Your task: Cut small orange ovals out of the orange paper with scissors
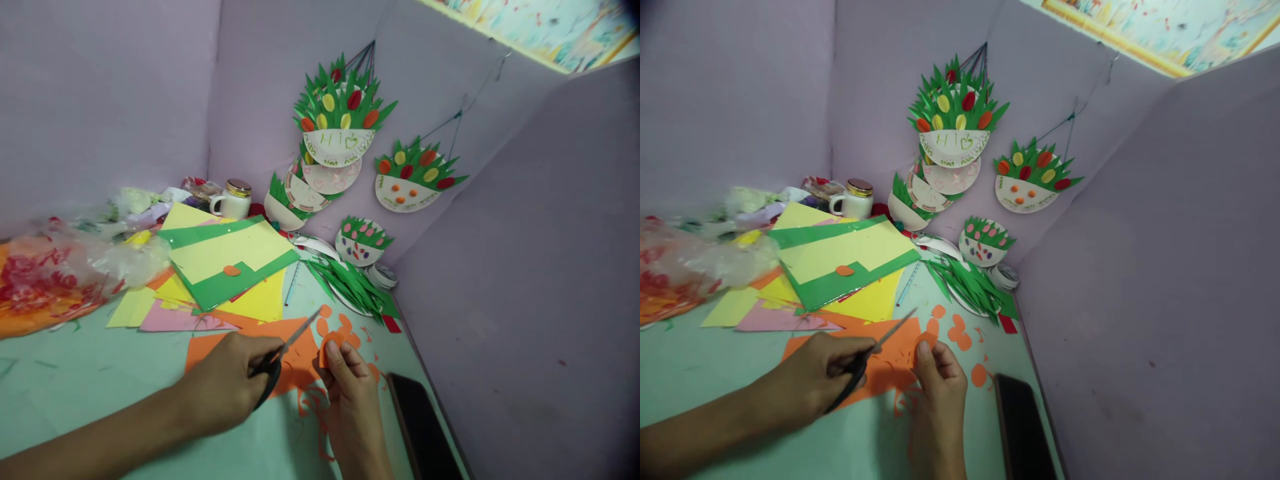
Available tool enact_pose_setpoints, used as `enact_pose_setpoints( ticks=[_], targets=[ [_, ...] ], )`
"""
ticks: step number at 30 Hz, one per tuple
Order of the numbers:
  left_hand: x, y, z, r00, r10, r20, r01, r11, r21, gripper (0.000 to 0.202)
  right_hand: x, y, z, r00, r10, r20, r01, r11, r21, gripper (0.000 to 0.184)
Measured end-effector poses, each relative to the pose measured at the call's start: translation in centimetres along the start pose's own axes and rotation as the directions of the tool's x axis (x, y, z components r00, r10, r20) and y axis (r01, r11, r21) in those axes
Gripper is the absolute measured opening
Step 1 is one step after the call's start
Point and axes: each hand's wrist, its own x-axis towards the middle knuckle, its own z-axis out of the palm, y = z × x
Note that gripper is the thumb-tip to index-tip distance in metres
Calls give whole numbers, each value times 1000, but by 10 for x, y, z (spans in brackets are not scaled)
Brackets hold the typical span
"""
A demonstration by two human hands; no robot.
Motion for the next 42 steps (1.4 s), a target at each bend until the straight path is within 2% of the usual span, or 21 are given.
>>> enact_pose_setpoints(
  ticks=[2,3,5,8,10,12,15,23,30,38,42],
  targets=[
    [2,2,-4,998,-46,-51,40,994,-104,12,0,-1,0,1000,16,-5,-16,1000,-4,22],
    [2,4,-7,996,-66,-65,59,993,-98,17,0,-1,0,1000,27,-6,-27,1000,-7,22],
    [1,8,-10,991,-91,-94,94,995,32,25,0,-1,1,999,39,9,-39,999,-11,22],
    [-2,13,-10,990,-38,-139,83,937,338,14,-2,-1,1,999,20,48,-19,999,-38,23],
    [-4,15,-7,994,7,-109,43,889,456,6,-3,-2,1,997,39,59,-34,995,-92,24],
    [-6,17,-6,997,41,-59,-6,868,497,4,-4,-3,2,995,72,66,-62,987,-149,24],
    [-6,18,-8,998,59,-10,-46,862,505,4,-6,-5,4,993,51,103,-30,980,-197,24],
    [-6,14,-11,998,57,18,-58,846,531,7,-5,-3,1,980,5,201,54,957,-286,18],
    [-6,15,-11,998,22,52,-45,865,500,12,-4,-3,1,979,-23,200,85,948,-305,16],
    [-7,14,-12,997,17,78,-51,883,466,8,-6,-6,6,977,-21,213,87,948,-306,14],
    [-5,12,-13,996,36,83,-72,874,480,9,-6,-11,7,985,-47,165,99,941,-324,17]
  ],
)
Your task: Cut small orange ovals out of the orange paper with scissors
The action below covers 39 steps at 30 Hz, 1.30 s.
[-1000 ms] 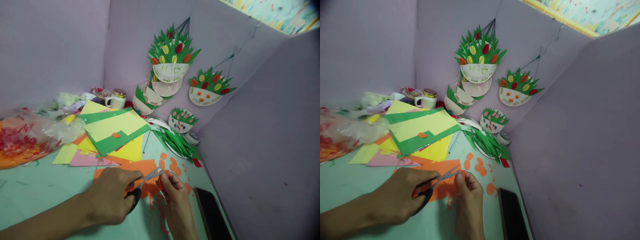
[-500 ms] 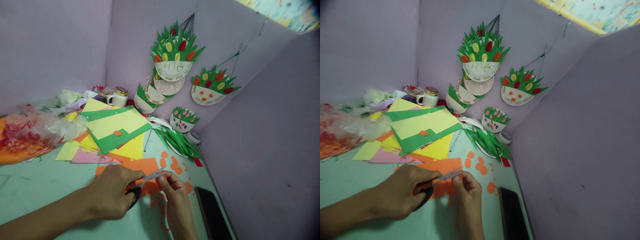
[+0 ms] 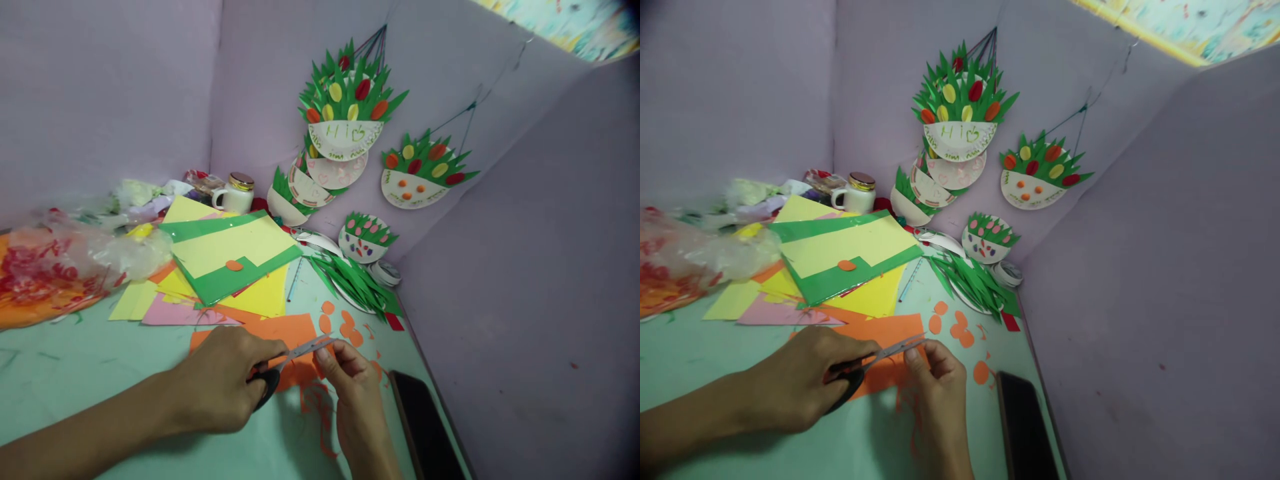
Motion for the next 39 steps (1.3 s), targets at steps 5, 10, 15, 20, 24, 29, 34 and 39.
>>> enact_pose_setpoints(
  ticks=[5,10,15,20,24,29,34,39],
  targets=[
    [1,0,0,1000,9,2,-9,1000,-20,10,-1,-2,0,999,3,-36,-4,1000,-13,19],
    [1,0,1,1000,3,4,-3,1000,-28,13,-1,-1,2,1000,4,-24,-4,1000,0,17],
    [0,0,-1,1000,6,24,-5,1000,-29,13,1,-3,1,998,-3,-67,3,1000,-13,17],
    [0,2,-4,999,12,33,-11,999,-37,10,2,-4,-1,997,-7,-77,4,999,-37,20],
    [2,4,-6,999,5,37,-4,999,-36,12,3,-3,-7,998,-31,-48,26,996,-91,20],
    [2,4,-5,999,9,51,-8,1000,-17,12,6,-1,-10,1000,-19,5,19,994,-104,19],
    [1,5,-4,998,1,59,1,1000,-26,15,7,-3,-10,999,-23,-33,21,998,-56,16],
    [2,8,-5,999,-4,45,4,1000,-2,17,10,-4,-12,999,-51,-16,51,997,55,14]
  ],
)
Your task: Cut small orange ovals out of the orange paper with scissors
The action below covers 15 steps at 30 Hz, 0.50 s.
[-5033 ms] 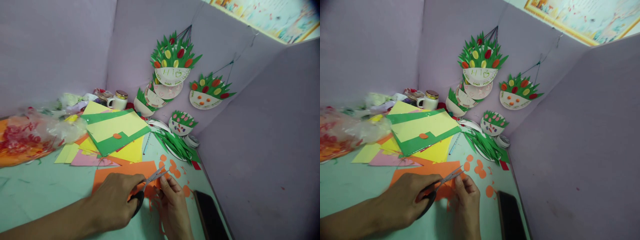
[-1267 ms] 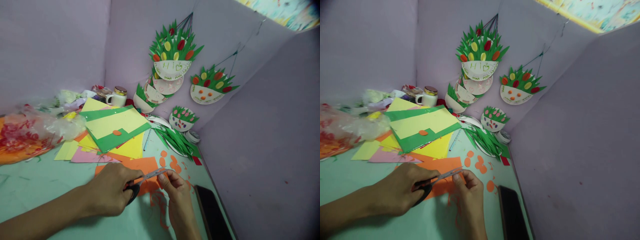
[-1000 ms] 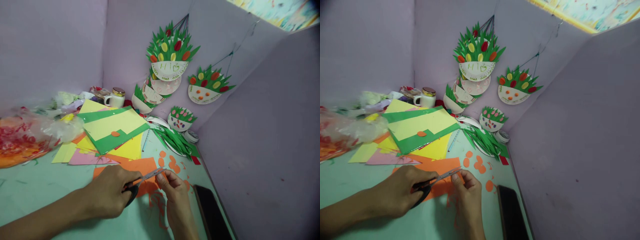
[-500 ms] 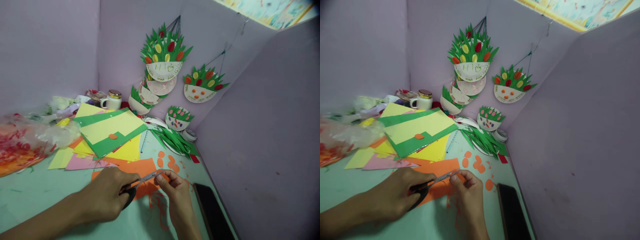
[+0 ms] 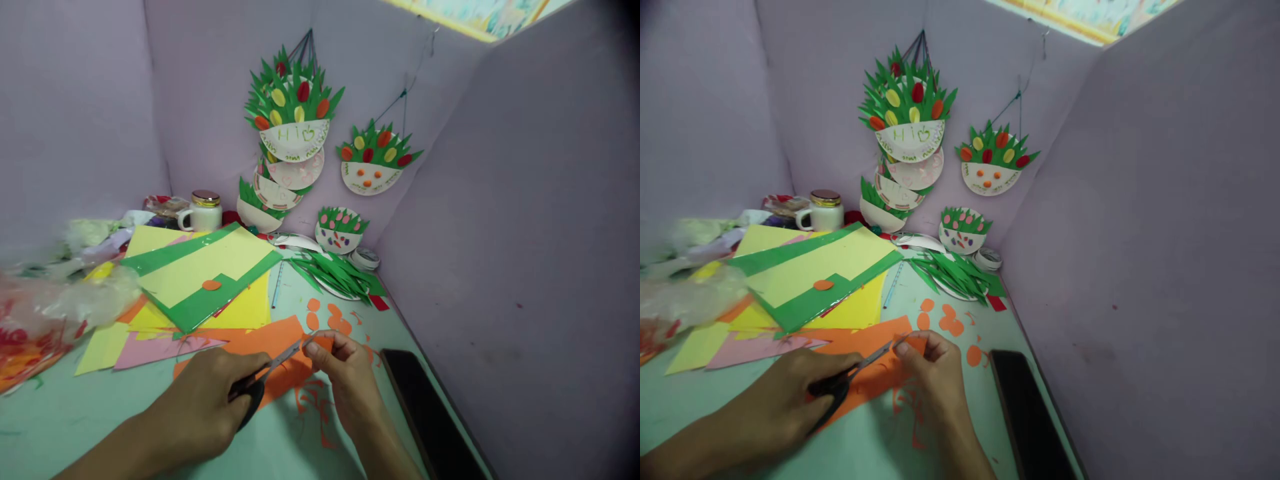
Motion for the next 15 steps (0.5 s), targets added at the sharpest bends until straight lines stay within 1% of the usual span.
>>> enact_pose_setpoints(
  ticks=[5,11,15],
  targets=[
    [0,2,-1,1000,5,1,-5,1000,16,24,0,2,-1,999,7,38,-9,998,59,11],
    [0,0,1,1000,17,10,-17,1000,17,30,2,2,-4,999,2,44,-3,999,37,13],
    [1,-2,5,1000,12,-18,-11,1000,23,28,2,0,-3,998,-4,58,1,999,45,11]
  ],
)
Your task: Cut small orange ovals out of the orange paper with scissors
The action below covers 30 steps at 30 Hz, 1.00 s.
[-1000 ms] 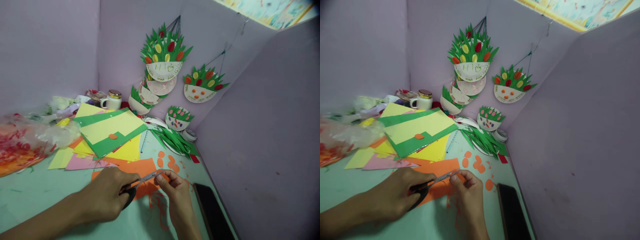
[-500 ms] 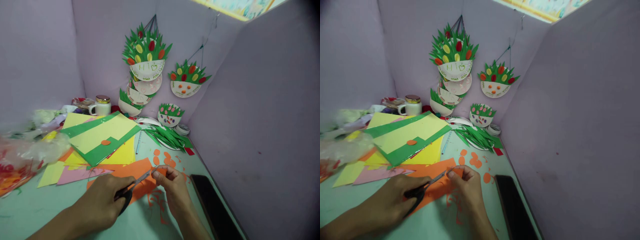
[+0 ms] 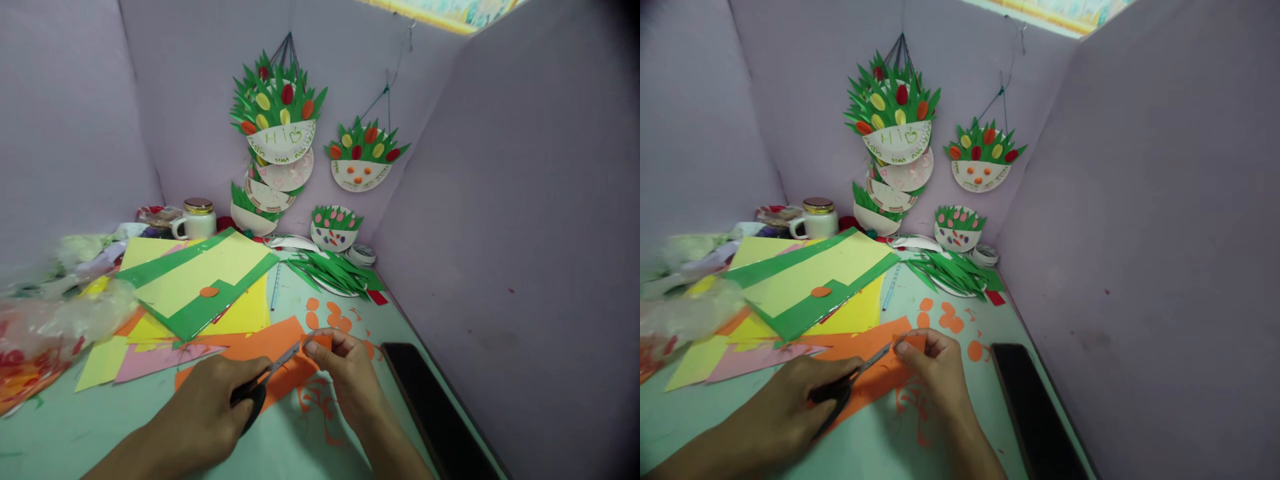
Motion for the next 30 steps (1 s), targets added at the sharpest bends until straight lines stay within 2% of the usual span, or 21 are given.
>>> enact_pose_setpoints(
  ticks=[8,14,21,26,30],
  targets=[
    [1,0,6,1000,-23,-14,22,998,-57,27,-4,6,8,997,61,-41,-52,979,197,16],
    [1,0,8,999,-42,9,43,994,-102,14,-6,18,12,996,62,-64,-43,965,258,20],
    [0,0,10,1000,-28,-2,28,994,-104,19,-9,21,19,995,83,-61,-54,923,381,19],
    [-1,0,12,999,-29,-25,27,997,-67,20,-11,20,23,996,83,-22,-67,912,404,19],
    [-1,0,11,1000,-19,-24,18,997,-73,21,-12,21,22,993,112,-44,-89,931,353,21]
  ],
)
